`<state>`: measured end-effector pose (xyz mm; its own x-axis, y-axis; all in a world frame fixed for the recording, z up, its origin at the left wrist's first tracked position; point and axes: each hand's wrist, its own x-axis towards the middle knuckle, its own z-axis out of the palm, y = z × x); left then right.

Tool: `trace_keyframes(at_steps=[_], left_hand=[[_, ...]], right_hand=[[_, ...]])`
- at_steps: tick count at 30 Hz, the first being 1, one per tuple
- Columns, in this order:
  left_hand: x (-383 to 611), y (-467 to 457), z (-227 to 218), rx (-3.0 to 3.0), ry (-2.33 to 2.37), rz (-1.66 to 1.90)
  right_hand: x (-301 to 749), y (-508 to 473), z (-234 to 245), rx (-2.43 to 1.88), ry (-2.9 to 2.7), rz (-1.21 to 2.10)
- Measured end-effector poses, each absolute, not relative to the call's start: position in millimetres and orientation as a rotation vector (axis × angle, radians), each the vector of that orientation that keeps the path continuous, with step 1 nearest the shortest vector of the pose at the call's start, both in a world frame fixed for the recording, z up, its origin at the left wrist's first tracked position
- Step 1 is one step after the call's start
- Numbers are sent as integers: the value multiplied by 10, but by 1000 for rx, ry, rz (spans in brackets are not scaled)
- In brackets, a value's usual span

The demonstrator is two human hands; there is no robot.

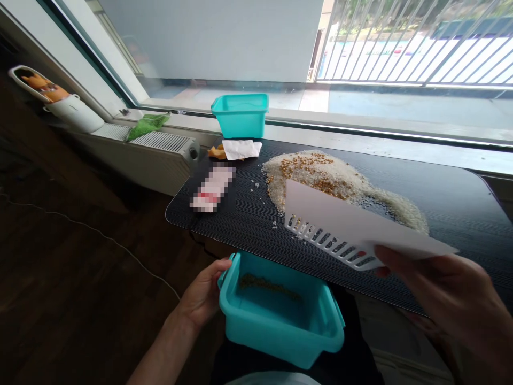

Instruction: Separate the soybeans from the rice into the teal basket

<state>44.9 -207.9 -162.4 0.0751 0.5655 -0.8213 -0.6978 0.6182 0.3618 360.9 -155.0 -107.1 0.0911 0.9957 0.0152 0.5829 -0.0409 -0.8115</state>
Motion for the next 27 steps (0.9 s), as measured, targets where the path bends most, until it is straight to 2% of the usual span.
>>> trace_keyframes(at_steps=[3, 5, 16, 27], left_hand=[[585, -2059, -1690, -182, 1102, 885], [674, -2042, -1735, -187, 1063, 875], [807, -2044, -1739, -170, 1083, 853], [820, -2020, -1717, -163, 1099, 838]], right_hand=[[3857, -1607, -1067, -1857, -1500, 561], [3938, -1620, -1088, -1899, -1489, 525], [3786, -1399, -1250, -1773, -1425, 707], [3697, -1322, -1187, -1692, -1504, 841]])
